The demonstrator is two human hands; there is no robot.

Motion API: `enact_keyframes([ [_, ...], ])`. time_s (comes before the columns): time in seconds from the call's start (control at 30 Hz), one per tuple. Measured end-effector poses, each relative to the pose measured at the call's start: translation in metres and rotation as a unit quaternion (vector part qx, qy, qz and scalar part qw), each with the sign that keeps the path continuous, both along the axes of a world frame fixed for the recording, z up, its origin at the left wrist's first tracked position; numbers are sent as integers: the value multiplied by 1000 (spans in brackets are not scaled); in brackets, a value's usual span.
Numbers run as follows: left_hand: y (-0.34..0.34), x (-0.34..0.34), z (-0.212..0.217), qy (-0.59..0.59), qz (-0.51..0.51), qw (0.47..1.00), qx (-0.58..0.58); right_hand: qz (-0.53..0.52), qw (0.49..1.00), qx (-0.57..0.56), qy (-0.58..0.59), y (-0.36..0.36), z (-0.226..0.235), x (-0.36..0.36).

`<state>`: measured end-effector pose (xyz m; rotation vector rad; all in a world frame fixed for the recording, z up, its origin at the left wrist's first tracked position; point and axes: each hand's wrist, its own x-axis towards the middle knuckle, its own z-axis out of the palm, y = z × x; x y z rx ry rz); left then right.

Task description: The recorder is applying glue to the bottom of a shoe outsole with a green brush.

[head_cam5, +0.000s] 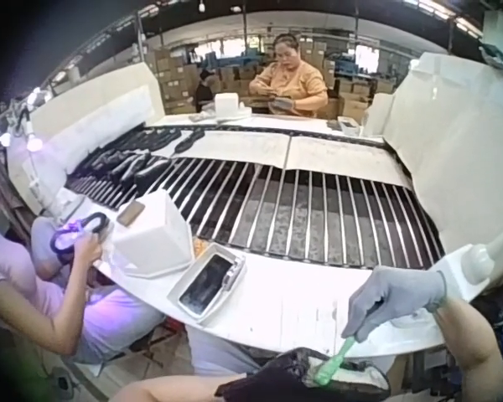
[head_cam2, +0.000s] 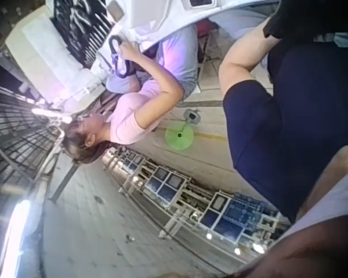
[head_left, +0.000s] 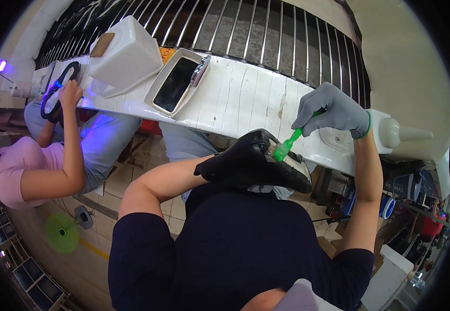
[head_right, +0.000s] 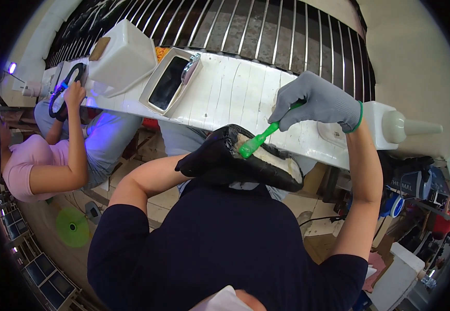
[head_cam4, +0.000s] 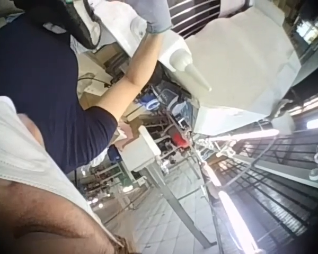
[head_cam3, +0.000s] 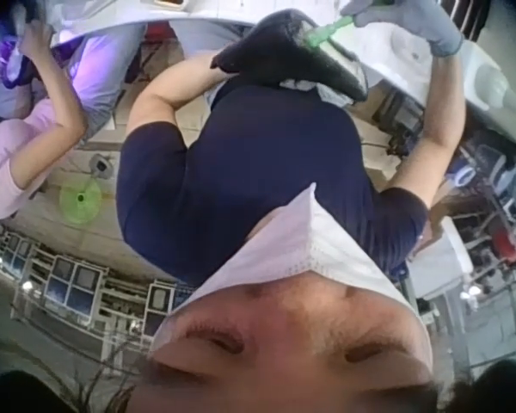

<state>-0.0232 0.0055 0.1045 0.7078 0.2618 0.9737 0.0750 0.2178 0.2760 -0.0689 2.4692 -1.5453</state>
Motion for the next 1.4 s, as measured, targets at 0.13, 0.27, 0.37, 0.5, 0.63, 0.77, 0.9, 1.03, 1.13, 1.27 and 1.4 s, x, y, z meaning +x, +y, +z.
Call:
enact_keyframes([
  [0.13, 1, 3, -2, -2, -3, 1000, 14, 20, 999, -5, -33, 2, 0, 7],
  [0.27, 12, -3, 3, -98, -37, 994, -21, -33, 999, -14, -26, -7, 0, 21],
  [0.37, 27, -11, 16, 95, 109, 988, -59, -83, 994, 20, 68, -16, 1, 31],
  [0.5, 46, -24, 36, 119, 180, 940, -265, -247, 956, 146, 68, -17, 5, 42],
  [0.63, 45, -38, 48, 105, 270, 923, -255, -328, 935, 132, -29, -15, 8, 53],
  [0.77, 45, -52, 47, 125, 311, 918, -212, -310, 944, 88, -65, -16, 1, 58],
  [0.9, 48, -58, 42, 132, 315, 914, -218, -218, 975, 51, 1, -16, -3, 59],
  [1.03, 45, -58, 37, 132, 263, 923, -249, -141, 987, 23, 69, -16, 0, 57],
  [1.13, 43, -52, 33, 132, 234, 928, -257, -117, 991, 48, 45, -13, 5, 54],
  [1.27, 42, -35, 23, 112, 163, 943, -268, -86, 995, 38, 30, -8, 11, 45],
  [1.4, 34, -13, 13, 15, 66, 969, -237, -63, 998, 6, 2, -6, 13, 37],
])
